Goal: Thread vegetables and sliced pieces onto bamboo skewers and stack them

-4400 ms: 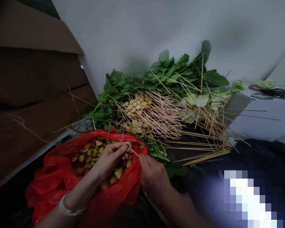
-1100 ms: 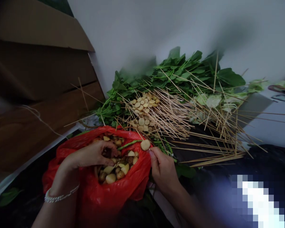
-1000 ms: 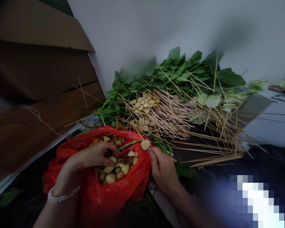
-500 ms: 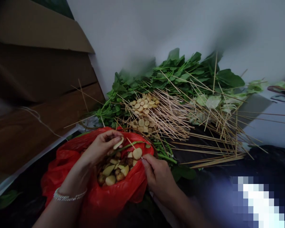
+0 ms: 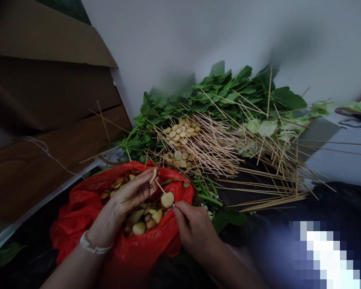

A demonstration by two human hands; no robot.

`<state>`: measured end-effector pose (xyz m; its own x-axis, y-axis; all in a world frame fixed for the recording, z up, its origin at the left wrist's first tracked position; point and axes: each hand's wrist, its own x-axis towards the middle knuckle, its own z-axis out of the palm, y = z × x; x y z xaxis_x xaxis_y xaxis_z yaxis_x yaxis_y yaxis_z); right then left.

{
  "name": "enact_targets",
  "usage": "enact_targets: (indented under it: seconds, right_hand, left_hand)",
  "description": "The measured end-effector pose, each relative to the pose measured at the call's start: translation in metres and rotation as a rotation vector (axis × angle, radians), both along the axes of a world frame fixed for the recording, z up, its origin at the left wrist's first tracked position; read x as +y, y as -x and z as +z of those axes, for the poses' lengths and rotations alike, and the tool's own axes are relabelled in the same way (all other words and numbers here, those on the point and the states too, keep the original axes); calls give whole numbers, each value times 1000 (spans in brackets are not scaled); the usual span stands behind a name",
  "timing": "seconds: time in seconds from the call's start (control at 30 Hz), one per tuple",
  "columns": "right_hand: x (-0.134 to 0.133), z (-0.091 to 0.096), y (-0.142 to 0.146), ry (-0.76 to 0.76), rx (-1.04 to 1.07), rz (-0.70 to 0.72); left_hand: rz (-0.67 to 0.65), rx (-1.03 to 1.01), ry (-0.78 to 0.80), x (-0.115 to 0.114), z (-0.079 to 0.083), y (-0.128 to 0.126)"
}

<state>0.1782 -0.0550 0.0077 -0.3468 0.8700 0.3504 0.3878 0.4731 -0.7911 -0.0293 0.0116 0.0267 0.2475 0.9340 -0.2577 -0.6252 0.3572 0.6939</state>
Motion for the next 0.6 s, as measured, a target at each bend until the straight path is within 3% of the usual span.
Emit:
enact_targets:
  seconds: [0.3, 0.6]
  right_hand:
    - [2, 0, -1, -12, -30, -28]
    - [3, -6, -2, 16, -63, -22]
  left_hand:
    - [6, 26, -8, 4, -5, 1]
    - [94, 201, -145, 1, -2, -7]
